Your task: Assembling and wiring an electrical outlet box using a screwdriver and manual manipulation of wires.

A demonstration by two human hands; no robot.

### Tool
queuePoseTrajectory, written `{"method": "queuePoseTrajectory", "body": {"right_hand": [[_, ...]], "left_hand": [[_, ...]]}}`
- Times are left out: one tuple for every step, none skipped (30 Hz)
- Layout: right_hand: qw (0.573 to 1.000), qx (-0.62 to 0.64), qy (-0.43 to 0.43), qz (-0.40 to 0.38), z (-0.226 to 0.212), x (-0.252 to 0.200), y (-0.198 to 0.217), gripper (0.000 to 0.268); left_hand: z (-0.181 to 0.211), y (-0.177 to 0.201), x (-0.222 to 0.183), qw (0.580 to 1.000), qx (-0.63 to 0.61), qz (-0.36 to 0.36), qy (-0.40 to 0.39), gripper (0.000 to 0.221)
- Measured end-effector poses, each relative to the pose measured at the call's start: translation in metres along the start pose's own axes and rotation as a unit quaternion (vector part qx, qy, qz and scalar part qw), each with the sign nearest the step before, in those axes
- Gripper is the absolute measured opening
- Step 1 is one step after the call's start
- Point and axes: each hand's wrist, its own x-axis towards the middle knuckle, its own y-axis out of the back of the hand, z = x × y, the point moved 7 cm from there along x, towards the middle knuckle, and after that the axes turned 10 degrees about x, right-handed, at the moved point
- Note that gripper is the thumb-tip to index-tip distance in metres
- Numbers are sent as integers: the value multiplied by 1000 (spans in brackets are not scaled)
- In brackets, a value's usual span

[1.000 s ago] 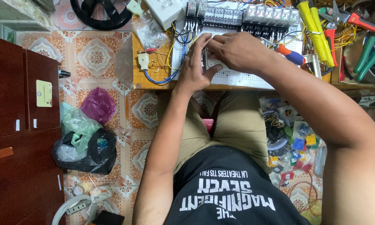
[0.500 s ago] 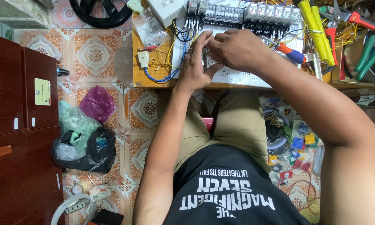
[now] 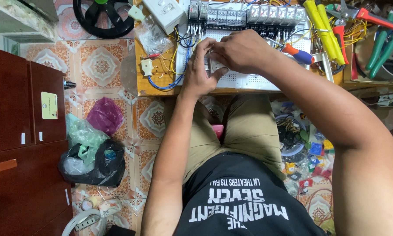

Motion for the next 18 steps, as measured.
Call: {"method": "queuePoseTrajectory", "body": {"right_hand": [[1000, 27, -2, -9, -1, 1, 2, 32], [1000, 26, -1, -8, -2, 1, 4, 32], [999, 32, 8, 2, -4, 1, 8, 28], [999, 39, 15, 11, -6, 1, 11, 25], [999, 40, 15, 11, -4, 1, 9, 25], [999, 42, -2, 2, -1, 2, 6, 26], [999, 45, -19, -6, 3, 2, 2, 32], [999, 46, -20, -7, 5, 2, 1, 32], [998, 54, -15, -6, 7, 2, 0, 32], [998, 63, -11, -5, 8, 3, -1, 33], [998, 63, -11, -5, 7, 2, 1, 33], [997, 82, 2, 12, 5, 1, 5, 26], [994, 101, 14, 29, 3, 1, 10, 20], [994, 102, 14, 28, 4, 1, 9, 20], [994, 107, 19, 33, 3, 0, 9, 18], [993, 111, 23, 38, 4, 0, 9, 18], [993, 112, 23, 38, 4, 1, 8, 18], [994, 108, 14, 32, 5, 2, 7, 17]], "left_hand": [[0, 0, 0, 1000, -1, 2, -5, 82], [2, 2, 0, 1000, 1, 3, -5, 82], [3, 3, 1, 1000, -12, 3, -6, 83], [5, 4, 0, 1000, -26, 2, -6, 84], [4, 4, 1, 1000, -26, 1, -6, 84], [4, 3, 1, 999, -36, -1, -9, 88], [4, 2, 1, 999, -45, -2, -12, 93], [1, 0, 0, 999, -46, -3, -11, 93], [-2, -1, -2, 1000, -28, 0, -3, 96], [-5, -2, -3, 1000, -10, 4, 5, 100], [-6, -2, -4, 1000, -10, 4, 5, 100], [-5, -1, -3, 1000, -12, 6, 0, 98], [-5, -1, -3, 1000, -14, 8, -6, 97], [-5, -1, -4, 1000, -14, 8, -5, 97], [-5, -2, -4, 1000, -15, 10, -5, 98], [-5, -2, -4, 1000, -15, 11, -5, 99], [-5, -1, -4, 1000, -15, 11, -5, 99], [-4, -1, -4, 1000, -19, 11, -5, 98]]}}
